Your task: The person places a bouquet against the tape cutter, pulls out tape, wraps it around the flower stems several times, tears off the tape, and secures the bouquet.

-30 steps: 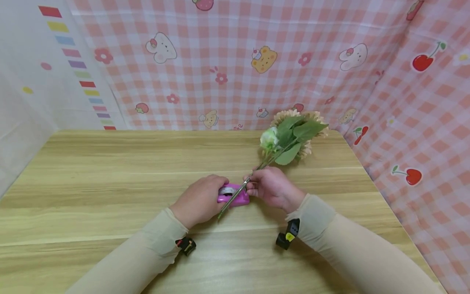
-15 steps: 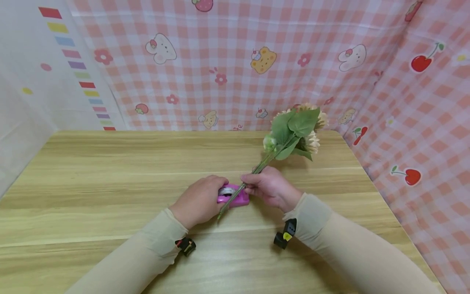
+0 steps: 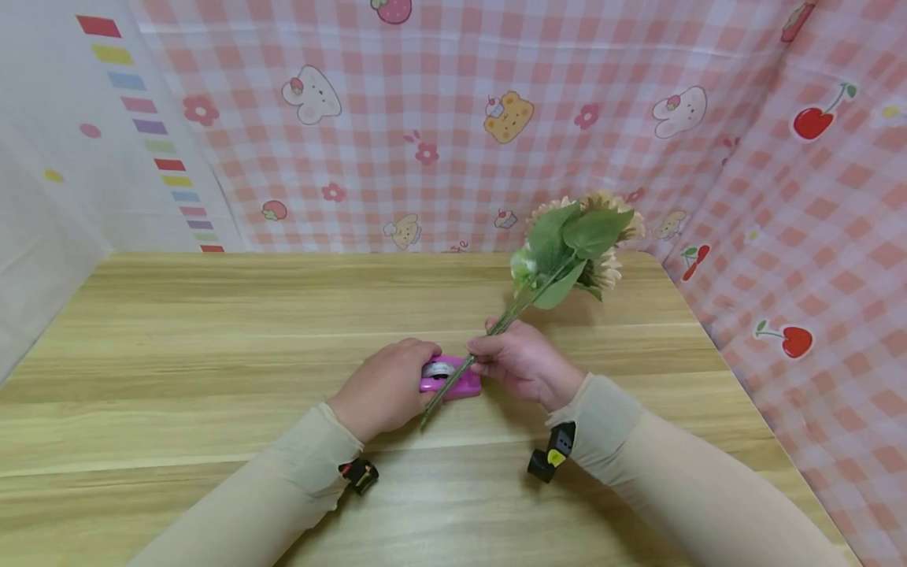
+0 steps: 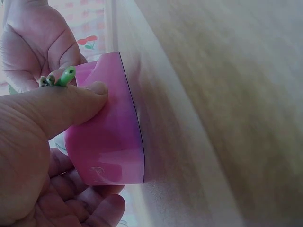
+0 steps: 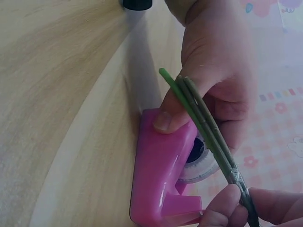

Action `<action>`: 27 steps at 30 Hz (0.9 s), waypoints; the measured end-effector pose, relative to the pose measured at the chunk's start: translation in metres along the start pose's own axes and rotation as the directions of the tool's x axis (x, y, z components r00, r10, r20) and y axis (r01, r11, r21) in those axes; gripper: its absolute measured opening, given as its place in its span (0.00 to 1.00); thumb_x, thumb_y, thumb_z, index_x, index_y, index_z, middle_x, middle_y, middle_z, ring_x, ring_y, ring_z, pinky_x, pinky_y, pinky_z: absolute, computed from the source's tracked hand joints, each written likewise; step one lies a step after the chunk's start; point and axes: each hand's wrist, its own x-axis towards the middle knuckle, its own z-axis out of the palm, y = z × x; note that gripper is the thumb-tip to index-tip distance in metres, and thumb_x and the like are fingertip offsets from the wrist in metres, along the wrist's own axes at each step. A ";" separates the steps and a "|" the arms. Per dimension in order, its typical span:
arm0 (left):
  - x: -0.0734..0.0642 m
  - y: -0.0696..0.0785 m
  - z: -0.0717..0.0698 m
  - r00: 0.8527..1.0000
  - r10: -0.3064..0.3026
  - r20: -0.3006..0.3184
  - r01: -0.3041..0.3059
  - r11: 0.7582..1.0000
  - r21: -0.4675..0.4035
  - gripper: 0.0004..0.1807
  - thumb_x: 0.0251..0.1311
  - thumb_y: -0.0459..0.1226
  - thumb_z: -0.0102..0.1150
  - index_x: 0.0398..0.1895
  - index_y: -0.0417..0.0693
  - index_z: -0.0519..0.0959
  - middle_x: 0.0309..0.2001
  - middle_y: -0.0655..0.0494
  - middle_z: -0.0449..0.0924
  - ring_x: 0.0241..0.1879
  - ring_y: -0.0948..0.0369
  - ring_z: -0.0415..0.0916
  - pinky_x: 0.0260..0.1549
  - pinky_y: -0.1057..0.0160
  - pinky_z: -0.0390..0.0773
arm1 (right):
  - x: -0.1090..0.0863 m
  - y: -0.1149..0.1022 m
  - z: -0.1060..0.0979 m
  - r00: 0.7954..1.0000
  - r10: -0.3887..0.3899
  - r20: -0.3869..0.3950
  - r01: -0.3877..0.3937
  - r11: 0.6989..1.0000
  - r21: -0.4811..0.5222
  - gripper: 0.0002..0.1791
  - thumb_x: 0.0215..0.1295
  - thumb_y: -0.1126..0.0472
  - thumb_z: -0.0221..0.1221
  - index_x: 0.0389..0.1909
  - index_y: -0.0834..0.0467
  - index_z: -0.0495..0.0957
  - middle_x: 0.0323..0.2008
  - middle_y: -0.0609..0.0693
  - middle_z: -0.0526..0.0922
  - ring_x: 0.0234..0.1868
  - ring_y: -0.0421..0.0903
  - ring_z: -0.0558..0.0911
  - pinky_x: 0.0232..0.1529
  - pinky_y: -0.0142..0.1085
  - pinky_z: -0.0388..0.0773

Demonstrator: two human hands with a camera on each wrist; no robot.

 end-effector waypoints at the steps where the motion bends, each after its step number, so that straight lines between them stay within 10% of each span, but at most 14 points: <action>1: 0.000 0.000 0.000 1.000 -0.001 0.000 0.001 1.000 0.001 0.31 0.67 0.46 0.71 0.68 0.41 0.76 0.64 0.46 0.82 0.64 0.49 0.80 0.69 0.49 0.78 | 0.000 0.000 0.000 1.000 0.004 -0.002 -0.004 1.000 0.002 0.18 0.70 0.76 0.57 0.31 0.54 0.61 0.25 0.48 0.80 0.24 0.40 0.81 0.30 0.28 0.84; 27: 0.000 0.000 0.001 1.000 0.019 -0.012 -0.019 1.000 0.008 0.30 0.66 0.45 0.72 0.67 0.41 0.78 0.61 0.46 0.83 0.61 0.50 0.81 0.65 0.50 0.81 | 0.002 -0.001 0.000 1.000 0.009 0.012 -0.009 1.000 0.027 0.18 0.72 0.73 0.58 0.27 0.51 0.66 0.23 0.46 0.80 0.22 0.39 0.79 0.28 0.28 0.81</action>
